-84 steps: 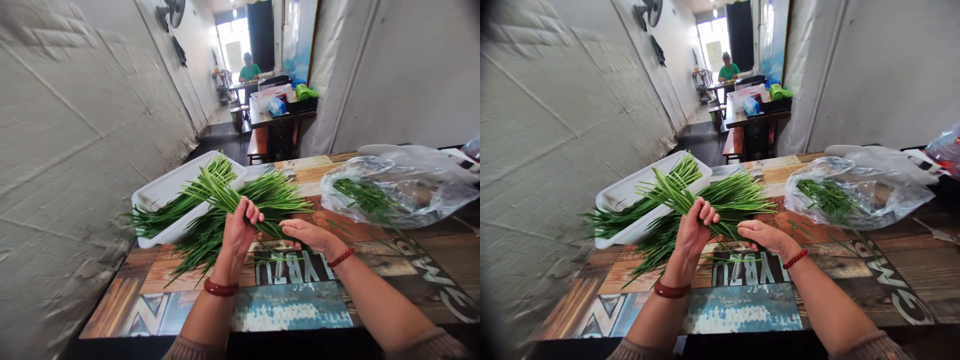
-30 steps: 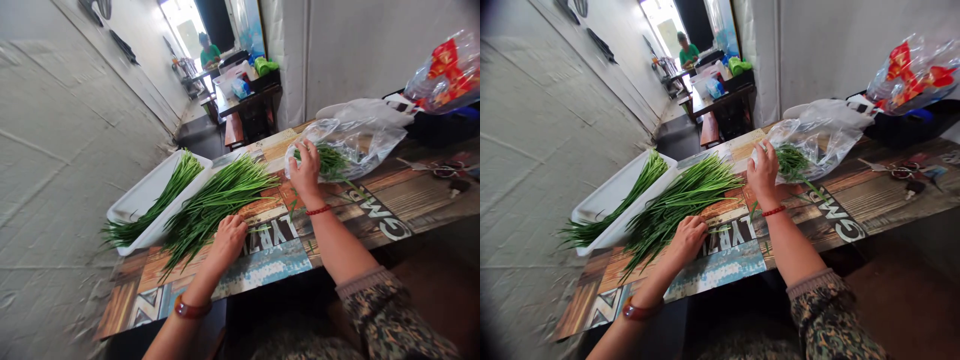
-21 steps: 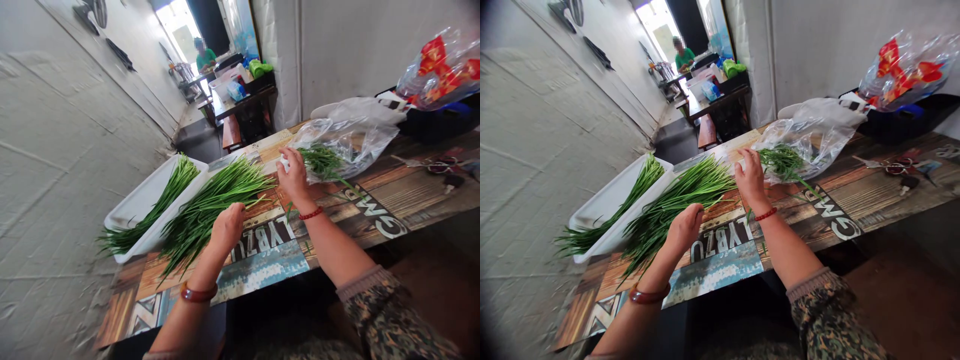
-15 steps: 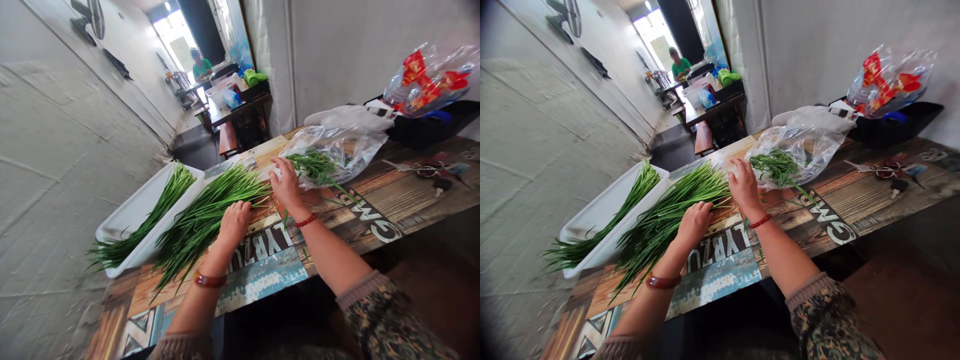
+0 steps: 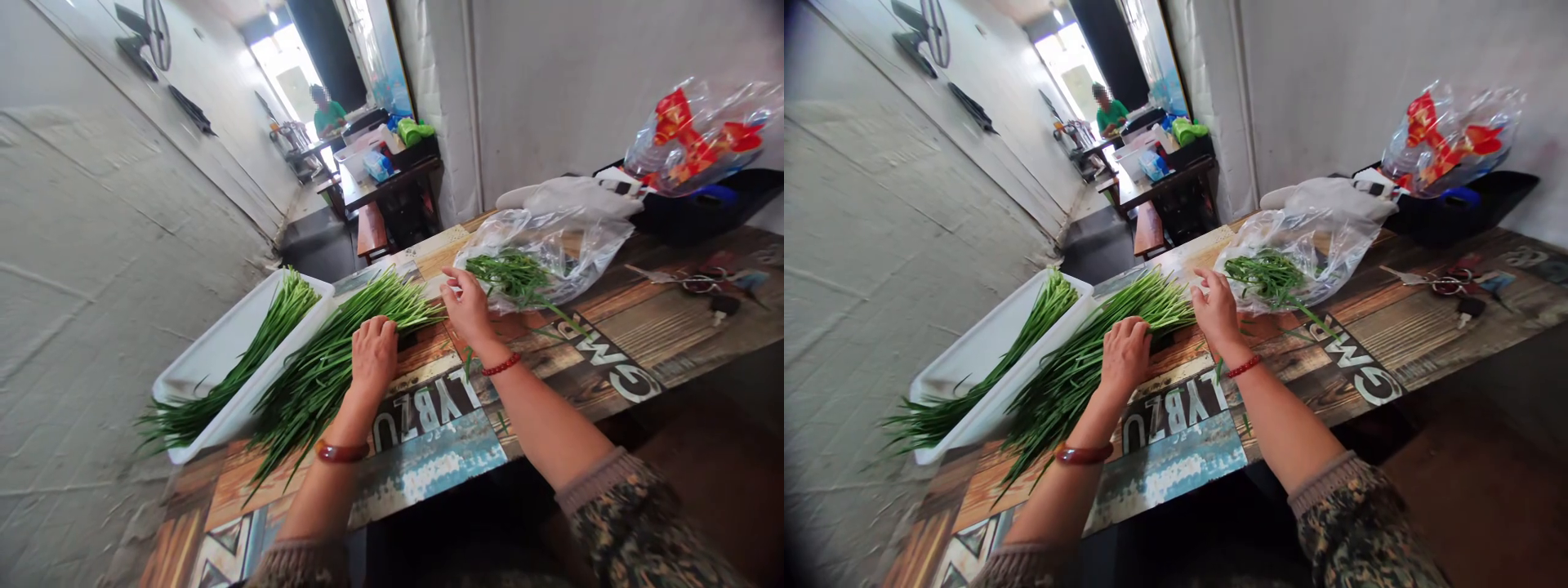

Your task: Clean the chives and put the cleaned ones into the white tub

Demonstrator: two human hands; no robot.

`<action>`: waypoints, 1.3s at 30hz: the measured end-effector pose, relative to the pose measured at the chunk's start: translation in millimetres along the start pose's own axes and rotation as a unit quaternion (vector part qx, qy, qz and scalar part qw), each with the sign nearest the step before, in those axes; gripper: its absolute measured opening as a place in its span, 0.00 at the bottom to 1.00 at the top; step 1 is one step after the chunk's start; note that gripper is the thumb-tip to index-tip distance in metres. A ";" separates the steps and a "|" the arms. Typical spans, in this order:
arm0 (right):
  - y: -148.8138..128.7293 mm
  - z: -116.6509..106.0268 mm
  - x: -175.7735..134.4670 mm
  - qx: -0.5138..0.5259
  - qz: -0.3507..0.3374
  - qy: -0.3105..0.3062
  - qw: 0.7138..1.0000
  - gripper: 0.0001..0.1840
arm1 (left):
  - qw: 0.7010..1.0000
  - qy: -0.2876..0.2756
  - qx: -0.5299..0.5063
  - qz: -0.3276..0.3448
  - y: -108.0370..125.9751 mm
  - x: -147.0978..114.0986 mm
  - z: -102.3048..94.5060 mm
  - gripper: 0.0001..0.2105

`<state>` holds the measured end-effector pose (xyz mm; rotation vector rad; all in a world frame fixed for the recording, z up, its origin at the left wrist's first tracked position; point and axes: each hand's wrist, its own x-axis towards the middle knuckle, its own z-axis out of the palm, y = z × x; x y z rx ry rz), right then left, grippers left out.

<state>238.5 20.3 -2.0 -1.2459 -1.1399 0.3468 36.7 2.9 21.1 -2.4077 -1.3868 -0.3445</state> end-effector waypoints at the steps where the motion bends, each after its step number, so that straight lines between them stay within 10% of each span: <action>1: 1.0 0.7 -0.1 0.004 0.008 0.001 1.000 0.18 | 1.000 0.004 -0.003 0.010 0.3 2.5 3.2 0.06; 12: -0.1 1.1 -1.6 -0.008 0.016 -0.011 1.000 0.18 | 0.993 -0.109 0.023 0.028 16.6 -25.2 8.5 0.15; 29: 3.3 0.2 -6.1 -0.027 0.025 -0.104 0.994 0.15 | 0.991 -0.100 -0.066 0.057 15.5 -47.7 1.0 0.18; 35: -5.1 -11.8 -10.0 -0.217 -0.052 -0.321 0.921 0.13 | 0.992 -0.110 -0.053 0.025 16.3 -48.9 -6.2 0.13; 39: -5.0 -16.5 -10.6 -0.307 -0.067 -0.361 0.878 0.14 | 0.993 -0.079 -0.083 0.021 12.8 -49.2 0.6 0.20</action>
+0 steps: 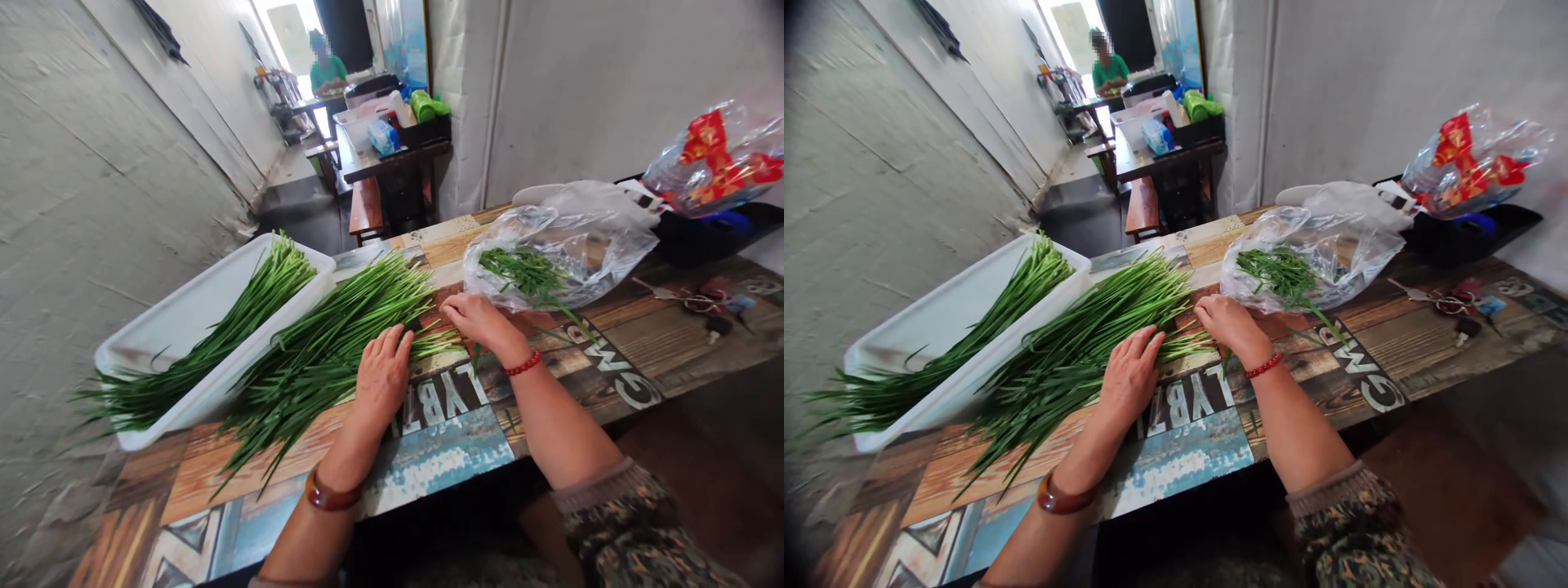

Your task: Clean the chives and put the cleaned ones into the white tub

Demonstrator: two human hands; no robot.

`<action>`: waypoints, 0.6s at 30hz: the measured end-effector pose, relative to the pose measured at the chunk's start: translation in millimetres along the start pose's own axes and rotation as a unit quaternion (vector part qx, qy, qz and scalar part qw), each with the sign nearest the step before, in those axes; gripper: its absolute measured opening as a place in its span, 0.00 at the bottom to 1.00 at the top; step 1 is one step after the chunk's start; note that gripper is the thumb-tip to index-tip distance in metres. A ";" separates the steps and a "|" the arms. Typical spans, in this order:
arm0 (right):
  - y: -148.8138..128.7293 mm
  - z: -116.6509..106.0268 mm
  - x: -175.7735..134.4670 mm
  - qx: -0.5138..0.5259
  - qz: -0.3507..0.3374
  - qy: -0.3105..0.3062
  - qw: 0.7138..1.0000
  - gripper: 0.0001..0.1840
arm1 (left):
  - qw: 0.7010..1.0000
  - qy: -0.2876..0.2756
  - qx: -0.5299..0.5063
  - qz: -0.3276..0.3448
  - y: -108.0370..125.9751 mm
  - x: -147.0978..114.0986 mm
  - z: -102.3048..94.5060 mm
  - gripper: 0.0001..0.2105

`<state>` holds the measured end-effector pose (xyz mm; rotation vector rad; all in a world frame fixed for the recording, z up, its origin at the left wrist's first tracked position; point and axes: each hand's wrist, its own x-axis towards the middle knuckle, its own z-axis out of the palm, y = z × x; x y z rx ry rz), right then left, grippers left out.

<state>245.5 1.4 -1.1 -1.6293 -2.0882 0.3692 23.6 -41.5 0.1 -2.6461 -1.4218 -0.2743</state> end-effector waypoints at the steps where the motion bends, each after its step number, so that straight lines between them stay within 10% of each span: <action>1: -1.2 0.1 -0.3 -0.011 0.005 -0.008 1.000 0.14 | 1.000 -0.001 -0.008 0.005 -1.4 0.1 2.5 0.22; 18: -17.1 6.9 -0.9 0.127 -0.084 -0.068 0.986 0.14 | 0.996 -0.077 0.037 -0.020 -0.5 2.0 -3.7 0.13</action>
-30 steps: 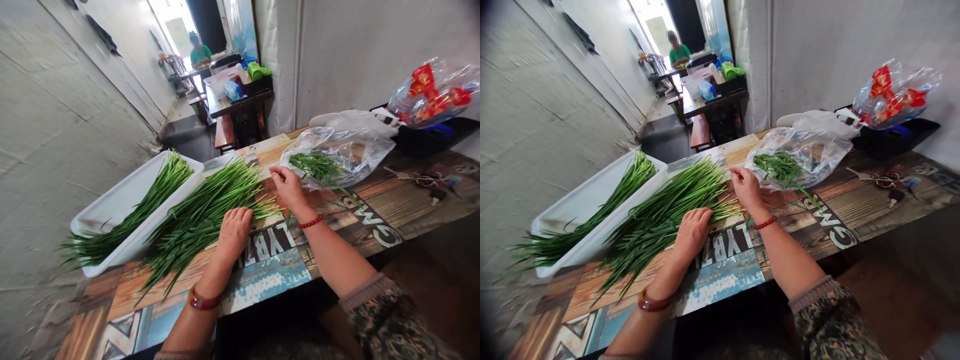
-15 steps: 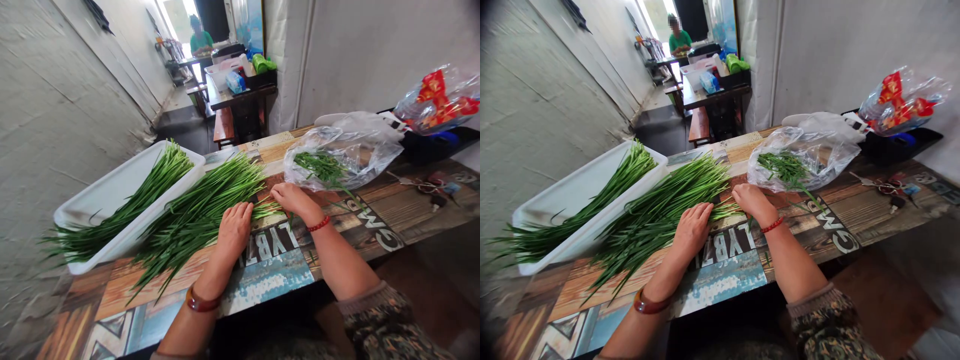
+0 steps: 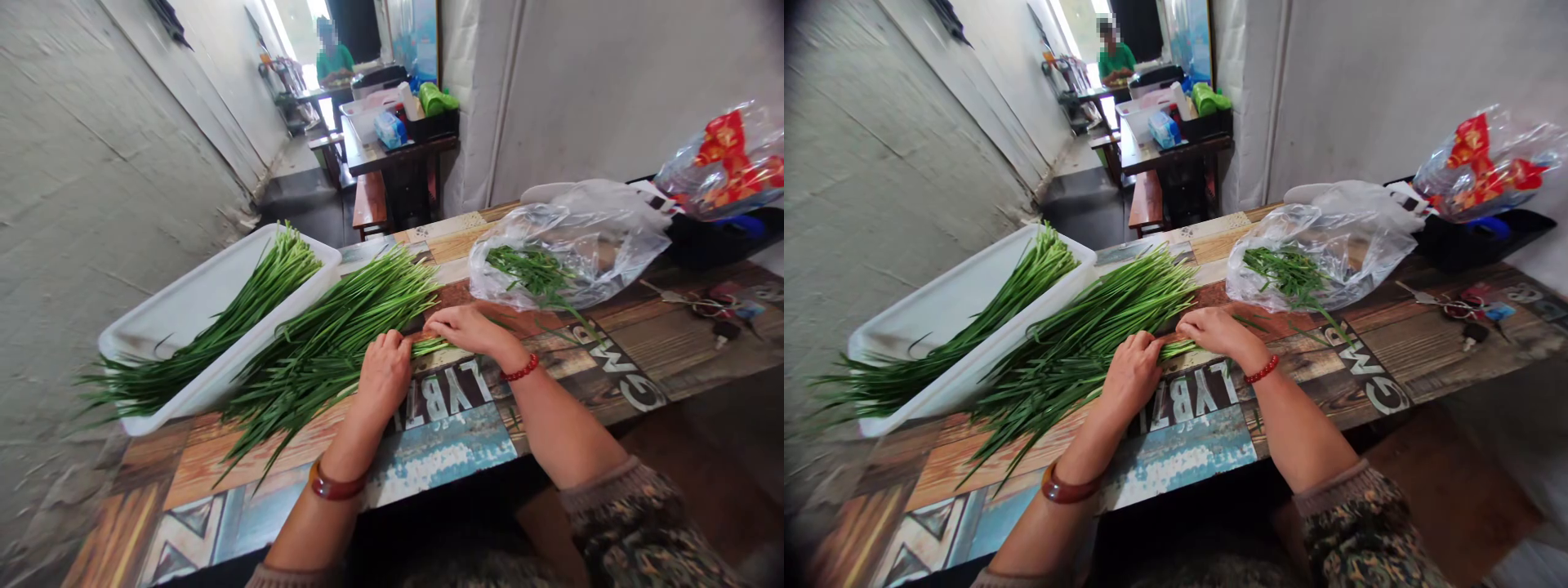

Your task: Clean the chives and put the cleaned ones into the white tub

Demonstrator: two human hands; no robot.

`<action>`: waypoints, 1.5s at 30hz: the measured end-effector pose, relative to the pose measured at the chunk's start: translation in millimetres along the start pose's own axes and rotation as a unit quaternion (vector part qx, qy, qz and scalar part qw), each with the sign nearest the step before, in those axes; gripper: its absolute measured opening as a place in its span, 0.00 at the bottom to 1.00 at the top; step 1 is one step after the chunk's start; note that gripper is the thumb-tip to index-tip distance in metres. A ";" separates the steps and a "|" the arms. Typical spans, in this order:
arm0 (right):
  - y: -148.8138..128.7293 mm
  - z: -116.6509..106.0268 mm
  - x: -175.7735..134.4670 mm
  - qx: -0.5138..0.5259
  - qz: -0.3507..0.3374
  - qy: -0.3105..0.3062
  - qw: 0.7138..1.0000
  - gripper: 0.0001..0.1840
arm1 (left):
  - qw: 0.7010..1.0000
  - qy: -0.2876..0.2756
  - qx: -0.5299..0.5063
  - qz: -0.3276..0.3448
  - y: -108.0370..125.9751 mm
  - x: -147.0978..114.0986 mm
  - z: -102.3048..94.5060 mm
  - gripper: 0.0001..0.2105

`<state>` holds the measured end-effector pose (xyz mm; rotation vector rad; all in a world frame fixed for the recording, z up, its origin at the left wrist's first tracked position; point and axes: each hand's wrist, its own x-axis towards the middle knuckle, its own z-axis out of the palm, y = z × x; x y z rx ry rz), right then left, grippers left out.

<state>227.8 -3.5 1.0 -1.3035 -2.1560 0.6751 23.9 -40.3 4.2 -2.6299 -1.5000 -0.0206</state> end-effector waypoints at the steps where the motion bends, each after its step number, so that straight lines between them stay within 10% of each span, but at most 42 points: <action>1: -2.4 0.1 -0.4 0.000 -0.005 0.003 1.000 0.14 | 1.000 -0.001 0.003 0.003 0.0 -0.2 0.0 0.12; 8: -38.5 2.4 -12.0 -0.077 -0.125 0.003 0.989 0.18 | 0.999 0.029 -0.010 0.013 1.7 -4.1 0.9 0.11; 19: -56.1 17.8 -23.1 -0.249 -0.098 -0.065 0.961 0.21 | 0.996 0.055 -0.070 -0.031 4.0 -10.2 -5.7 0.19; 24: -49.5 22.8 -16.4 -0.208 -0.077 -0.055 0.973 0.14 | 0.981 0.181 -0.072 0.012 0.3 -13.9 -11.2 0.29; 29: -29.5 17.5 -10.1 -0.076 -0.049 0.037 0.995 0.15 | 0.909 0.386 -0.132 0.088 10.0 -22.2 -22.3 0.18; 36: -23.0 20.8 1.0 0.247 -0.005 0.078 0.966 0.11 | 0.939 0.161 -0.304 0.014 9.6 -17.9 2.0 0.11; 40: -31.1 22.5 -1.3 0.424 0.059 0.012 0.904 0.09 | 0.851 0.127 -0.509 -0.036 2.8 -11.3 3.5 0.26; 45: -40.2 31.1 -7.0 0.524 0.059 -0.123 0.841 0.19 | 0.632 0.110 -0.766 -0.037 1.8 -11.3 -13.8 0.29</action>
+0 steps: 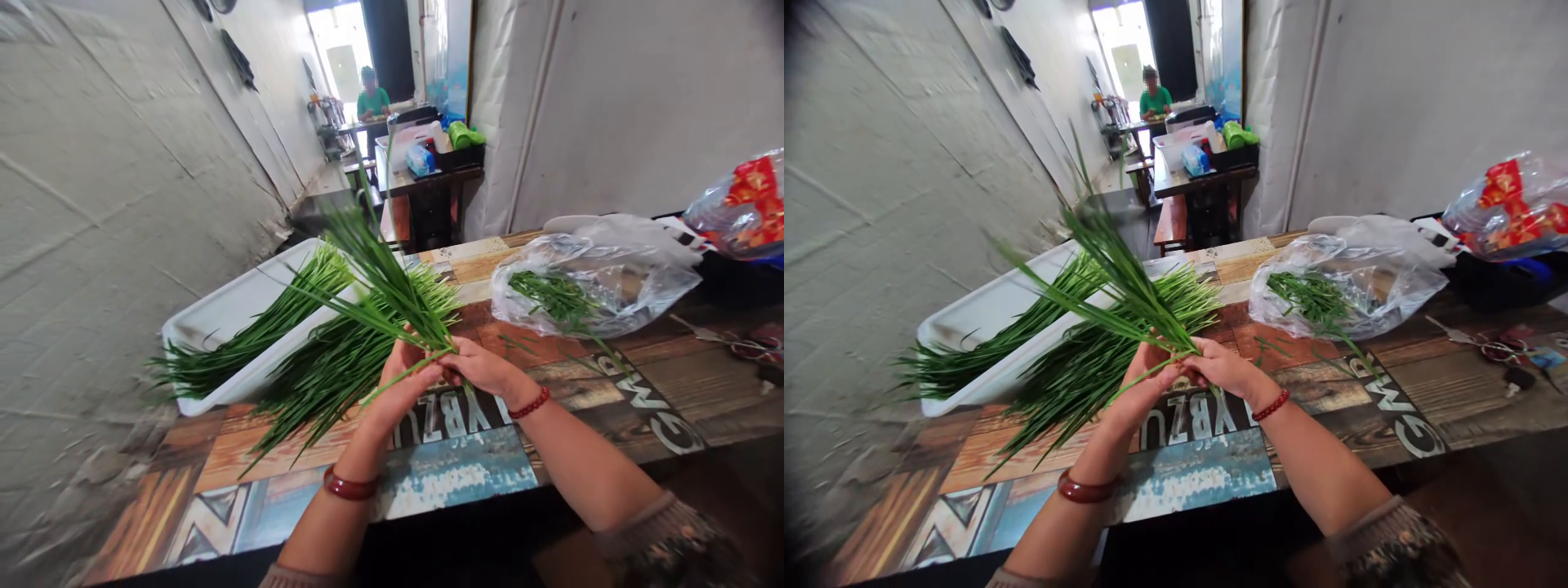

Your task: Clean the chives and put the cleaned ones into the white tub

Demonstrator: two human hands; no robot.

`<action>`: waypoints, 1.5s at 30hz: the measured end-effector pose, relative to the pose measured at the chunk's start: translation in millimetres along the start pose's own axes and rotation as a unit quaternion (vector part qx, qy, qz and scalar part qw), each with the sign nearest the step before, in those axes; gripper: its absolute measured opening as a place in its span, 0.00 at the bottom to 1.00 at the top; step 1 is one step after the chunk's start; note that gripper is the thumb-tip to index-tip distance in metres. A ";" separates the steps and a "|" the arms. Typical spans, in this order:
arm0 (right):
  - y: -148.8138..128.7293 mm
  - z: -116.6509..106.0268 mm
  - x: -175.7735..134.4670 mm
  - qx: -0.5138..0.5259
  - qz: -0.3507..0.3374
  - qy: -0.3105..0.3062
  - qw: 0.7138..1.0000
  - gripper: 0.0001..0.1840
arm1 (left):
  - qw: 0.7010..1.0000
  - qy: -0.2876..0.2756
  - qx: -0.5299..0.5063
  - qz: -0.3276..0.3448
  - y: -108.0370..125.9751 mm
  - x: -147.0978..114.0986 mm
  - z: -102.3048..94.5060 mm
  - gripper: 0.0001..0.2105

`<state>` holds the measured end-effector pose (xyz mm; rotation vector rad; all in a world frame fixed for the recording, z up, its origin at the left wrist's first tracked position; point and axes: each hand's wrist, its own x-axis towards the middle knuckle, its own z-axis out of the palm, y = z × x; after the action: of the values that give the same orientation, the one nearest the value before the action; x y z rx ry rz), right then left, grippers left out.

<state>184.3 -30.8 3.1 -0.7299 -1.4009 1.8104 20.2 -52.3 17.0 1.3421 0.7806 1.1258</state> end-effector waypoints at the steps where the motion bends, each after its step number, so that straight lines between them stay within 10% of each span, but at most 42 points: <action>1: 1.1 2.2 -0.6 0.016 0.013 -0.021 1.000 0.21 | 0.999 0.010 -0.036 -0.001 2.7 -0.6 -0.2 0.29; 9: 2.3 1.8 -3.7 0.121 0.052 -0.030 0.991 0.21 | 0.993 0.033 -0.108 -0.016 3.7 -0.9 -7.5 0.40; 17: 0.1 -0.2 -5.1 0.109 0.037 -0.020 0.993 0.19 | 0.989 0.112 -0.092 -0.027 -1.1 2.6 -13.9 0.13; 38: 1.3 -0.9 -4.1 0.110 0.052 -0.010 0.992 0.20 | 0.939 0.321 -0.120 0.029 9.0 8.8 -31.2 0.09; 45: -9.3 -6.6 -6.6 0.136 0.003 0.031 0.990 0.19 | 0.971 0.094 0.214 -0.053 1.7 4.7 -23.3 0.14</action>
<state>195.3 -31.1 10.5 -0.6427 -1.0838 1.9178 -0.4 -40.2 16.7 1.5386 1.2750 1.0438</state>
